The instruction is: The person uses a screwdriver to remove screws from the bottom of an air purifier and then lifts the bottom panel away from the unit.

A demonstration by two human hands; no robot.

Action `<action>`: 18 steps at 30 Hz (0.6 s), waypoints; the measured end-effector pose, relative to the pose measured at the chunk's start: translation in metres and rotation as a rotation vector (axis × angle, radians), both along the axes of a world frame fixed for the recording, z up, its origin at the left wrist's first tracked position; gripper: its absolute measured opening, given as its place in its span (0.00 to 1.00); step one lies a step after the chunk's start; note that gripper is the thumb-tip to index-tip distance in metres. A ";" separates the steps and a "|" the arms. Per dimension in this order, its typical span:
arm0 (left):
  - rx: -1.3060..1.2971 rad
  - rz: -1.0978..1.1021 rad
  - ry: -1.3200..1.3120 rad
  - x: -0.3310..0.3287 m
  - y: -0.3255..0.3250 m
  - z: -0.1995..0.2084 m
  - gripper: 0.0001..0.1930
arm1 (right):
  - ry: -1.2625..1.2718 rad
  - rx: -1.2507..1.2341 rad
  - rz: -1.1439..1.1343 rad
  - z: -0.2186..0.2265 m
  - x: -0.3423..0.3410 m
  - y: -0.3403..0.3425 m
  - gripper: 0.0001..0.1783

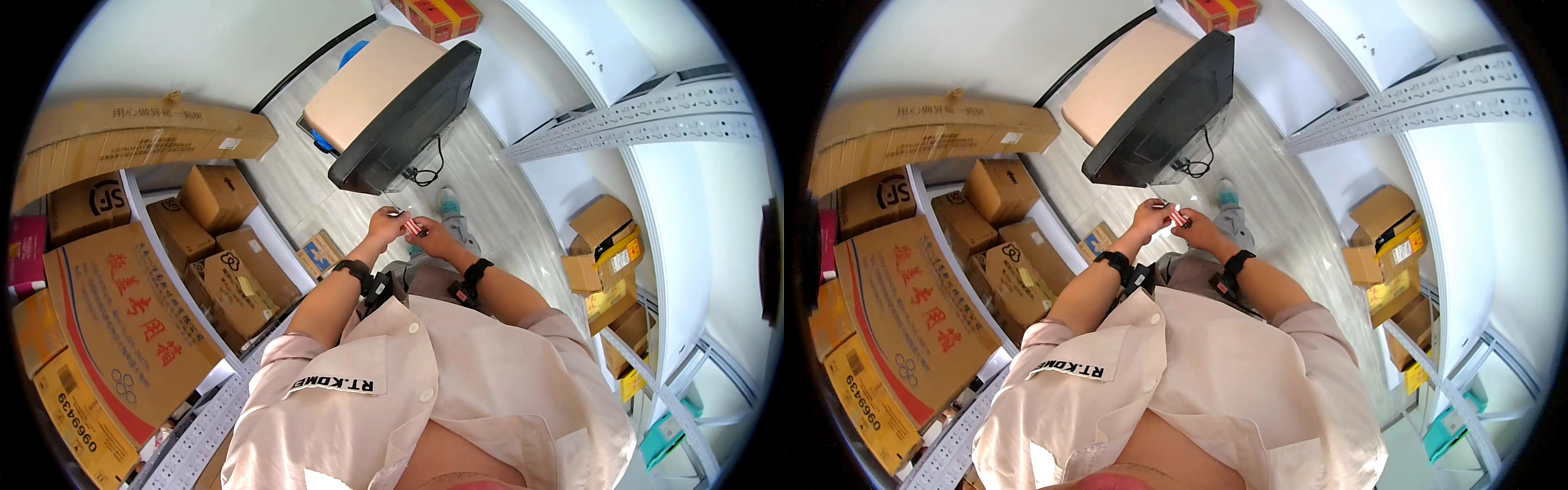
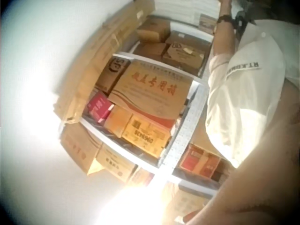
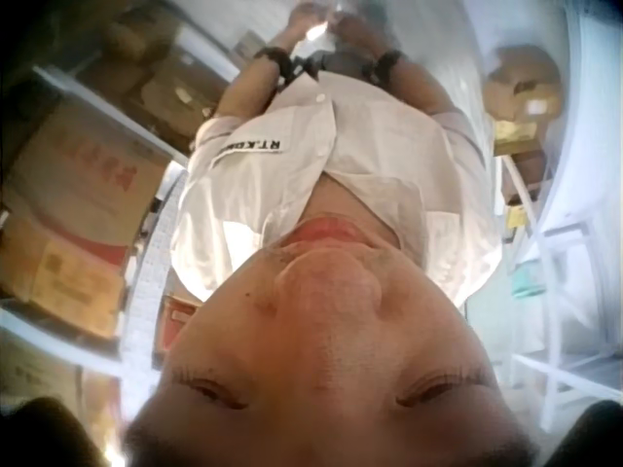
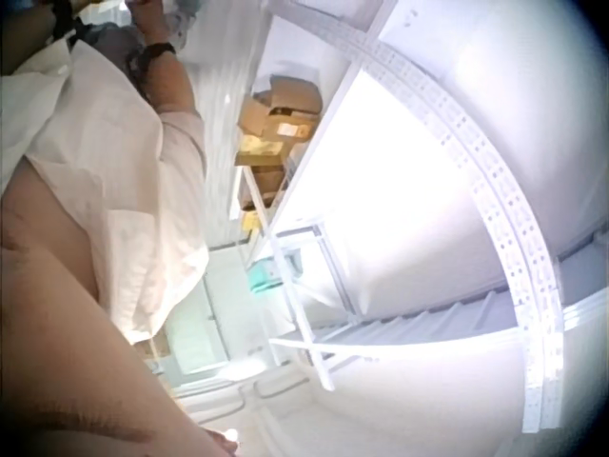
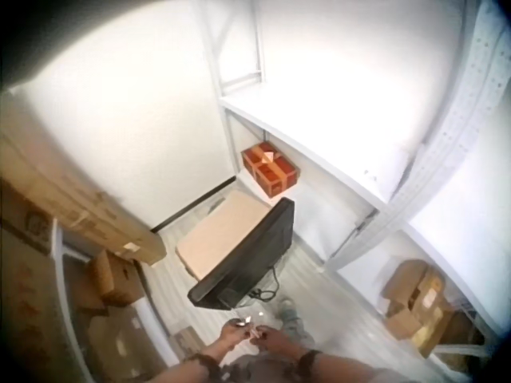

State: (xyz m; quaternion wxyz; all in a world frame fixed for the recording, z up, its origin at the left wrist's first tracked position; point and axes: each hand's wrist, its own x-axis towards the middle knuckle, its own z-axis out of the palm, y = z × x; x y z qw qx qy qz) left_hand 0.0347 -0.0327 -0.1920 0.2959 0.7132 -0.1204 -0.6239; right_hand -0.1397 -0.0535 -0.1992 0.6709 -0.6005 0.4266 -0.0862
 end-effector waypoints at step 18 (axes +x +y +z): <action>-0.116 0.039 -0.201 -0.013 0.001 -0.006 0.50 | -0.021 0.454 -0.091 0.011 -0.001 -0.011 0.12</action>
